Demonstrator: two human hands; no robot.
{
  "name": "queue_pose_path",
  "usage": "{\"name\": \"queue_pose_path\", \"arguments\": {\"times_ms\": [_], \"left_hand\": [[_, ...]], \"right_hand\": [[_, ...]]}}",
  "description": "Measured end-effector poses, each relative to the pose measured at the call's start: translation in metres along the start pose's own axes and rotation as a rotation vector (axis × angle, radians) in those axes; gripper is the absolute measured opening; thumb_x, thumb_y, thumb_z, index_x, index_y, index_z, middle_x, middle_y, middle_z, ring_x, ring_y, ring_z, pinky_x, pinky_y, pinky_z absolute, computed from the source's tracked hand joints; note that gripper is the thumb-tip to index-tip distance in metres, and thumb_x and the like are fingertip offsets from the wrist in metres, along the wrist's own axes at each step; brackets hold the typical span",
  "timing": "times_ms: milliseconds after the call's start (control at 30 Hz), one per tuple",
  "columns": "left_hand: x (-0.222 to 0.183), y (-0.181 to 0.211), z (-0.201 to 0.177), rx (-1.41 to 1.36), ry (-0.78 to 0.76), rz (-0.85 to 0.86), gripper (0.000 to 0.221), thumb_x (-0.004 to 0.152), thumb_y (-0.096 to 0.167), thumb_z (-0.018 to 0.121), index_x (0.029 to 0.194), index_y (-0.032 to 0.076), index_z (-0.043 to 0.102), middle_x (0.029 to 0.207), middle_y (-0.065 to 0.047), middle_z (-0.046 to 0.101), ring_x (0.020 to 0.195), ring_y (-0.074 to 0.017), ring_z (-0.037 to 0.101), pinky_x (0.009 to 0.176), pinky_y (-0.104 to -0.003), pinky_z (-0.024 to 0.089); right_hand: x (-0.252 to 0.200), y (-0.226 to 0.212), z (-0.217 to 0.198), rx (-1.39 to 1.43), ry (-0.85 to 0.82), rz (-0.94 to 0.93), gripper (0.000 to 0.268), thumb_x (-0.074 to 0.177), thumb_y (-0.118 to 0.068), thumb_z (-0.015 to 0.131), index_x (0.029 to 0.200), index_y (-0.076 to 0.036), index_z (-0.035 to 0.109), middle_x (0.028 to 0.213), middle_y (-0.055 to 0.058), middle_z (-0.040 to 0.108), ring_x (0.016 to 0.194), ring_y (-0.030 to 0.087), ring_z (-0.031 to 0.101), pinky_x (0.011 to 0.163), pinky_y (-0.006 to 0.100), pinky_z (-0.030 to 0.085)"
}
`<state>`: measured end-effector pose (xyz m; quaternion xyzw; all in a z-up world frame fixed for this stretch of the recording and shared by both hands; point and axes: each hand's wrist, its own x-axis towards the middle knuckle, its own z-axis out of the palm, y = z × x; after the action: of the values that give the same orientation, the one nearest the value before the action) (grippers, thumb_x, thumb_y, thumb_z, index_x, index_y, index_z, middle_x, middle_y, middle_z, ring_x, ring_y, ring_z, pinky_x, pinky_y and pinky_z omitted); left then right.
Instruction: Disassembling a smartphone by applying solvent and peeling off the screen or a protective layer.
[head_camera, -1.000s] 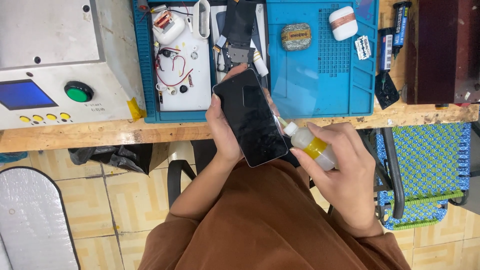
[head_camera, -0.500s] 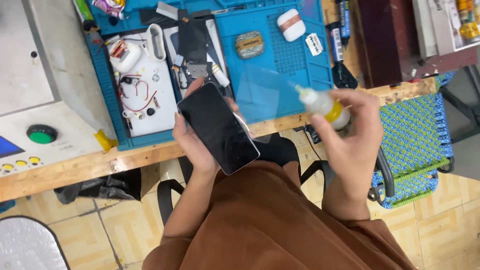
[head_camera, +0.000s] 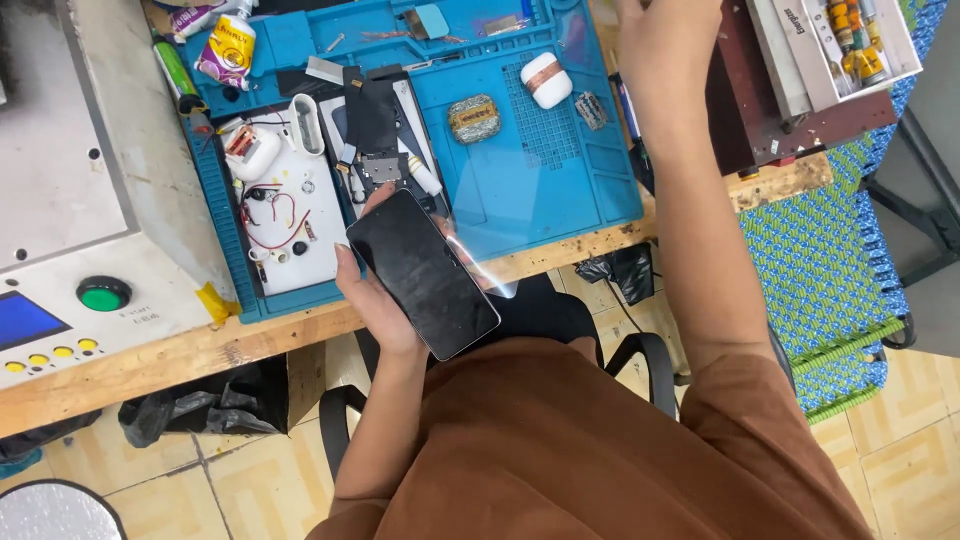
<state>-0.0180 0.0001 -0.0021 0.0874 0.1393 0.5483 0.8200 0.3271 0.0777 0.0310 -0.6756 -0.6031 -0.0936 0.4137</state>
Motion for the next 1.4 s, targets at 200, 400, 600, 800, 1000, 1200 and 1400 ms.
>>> {"name": "queue_pose_path", "arguments": {"times_ms": [200,400,600,800,1000,1200,1400], "left_hand": [[0.001,-0.001,-0.002,0.035,0.002,0.035,0.07,0.106,0.06,0.057,0.152,0.009,0.058,0.11,-0.021,0.069,0.096,-0.0348,0.068,0.083,-0.047,0.056],[-0.003,0.005,-0.007,-0.087,0.009,-0.203,0.091,0.099,0.079,0.047,0.13,-0.005,0.065,0.11,-0.024,0.068,0.091,-0.039,0.071,0.071,-0.06,0.061],[-0.005,-0.007,0.002,0.008,-0.083,-0.113,0.075,0.107,0.07,0.05,0.162,0.018,0.049,0.111,-0.03,0.065,0.082,-0.0428,0.069,0.066,-0.063,0.062],[-0.009,-0.041,0.014,0.062,-0.031,-0.109,0.078,0.107,0.069,0.048,0.159,0.012,0.046,0.106,-0.031,0.064,0.082,-0.0413,0.069,0.066,-0.061,0.065],[-0.011,-0.06,0.019,0.23,-0.064,-0.188,0.075,0.112,0.065,0.044,0.161,0.009,0.05,0.121,-0.019,0.069,0.109,-0.0293,0.07,0.102,-0.047,0.06],[-0.012,-0.068,0.006,0.39,-0.111,-0.159,0.083,0.112,0.074,0.027,0.166,0.015,0.045,0.118,-0.026,0.074,0.109,-0.0293,0.077,0.095,-0.046,0.067],[-0.014,-0.064,0.015,0.26,-0.047,-0.202,0.08,0.114,0.071,0.025,0.168,0.014,0.042,0.122,-0.029,0.072,0.104,-0.0336,0.077,0.091,-0.049,0.069]], "right_hand": [[-0.001,0.011,0.009,0.029,-0.093,0.16,0.021,0.118,-0.011,0.076,0.107,-0.008,0.059,0.091,0.01,0.064,0.082,0.022,0.063,0.066,0.044,0.045],[-0.022,-0.059,-0.044,-0.12,-0.017,-0.003,0.025,0.112,0.008,0.087,0.123,0.001,0.066,0.109,0.02,0.072,0.083,0.029,0.075,0.069,0.042,0.061],[-0.063,-0.115,-0.09,-0.047,-0.106,0.164,0.011,0.129,-0.004,0.072,0.133,0.002,0.065,0.109,0.016,0.071,0.093,0.026,0.067,0.078,0.042,0.058],[-0.144,-0.135,-0.098,0.861,-0.686,0.688,0.068,0.107,-0.058,0.051,0.132,0.002,0.067,0.104,0.015,0.074,0.089,0.02,0.075,0.068,0.029,0.068],[-0.164,-0.133,-0.08,1.02,-0.395,0.996,0.02,0.102,-0.012,0.078,0.117,-0.001,0.075,0.092,0.01,0.078,0.083,0.015,0.073,0.072,0.027,0.066],[-0.15,-0.143,-0.078,0.856,-0.37,0.969,0.02,0.09,0.003,0.087,0.104,0.011,0.077,0.084,0.025,0.077,0.073,0.02,0.074,0.063,0.033,0.067],[-0.145,-0.146,-0.074,0.724,-0.417,0.891,0.022,0.087,0.001,0.092,0.105,0.005,0.08,0.085,0.019,0.08,0.078,0.017,0.074,0.068,0.032,0.066]]}}
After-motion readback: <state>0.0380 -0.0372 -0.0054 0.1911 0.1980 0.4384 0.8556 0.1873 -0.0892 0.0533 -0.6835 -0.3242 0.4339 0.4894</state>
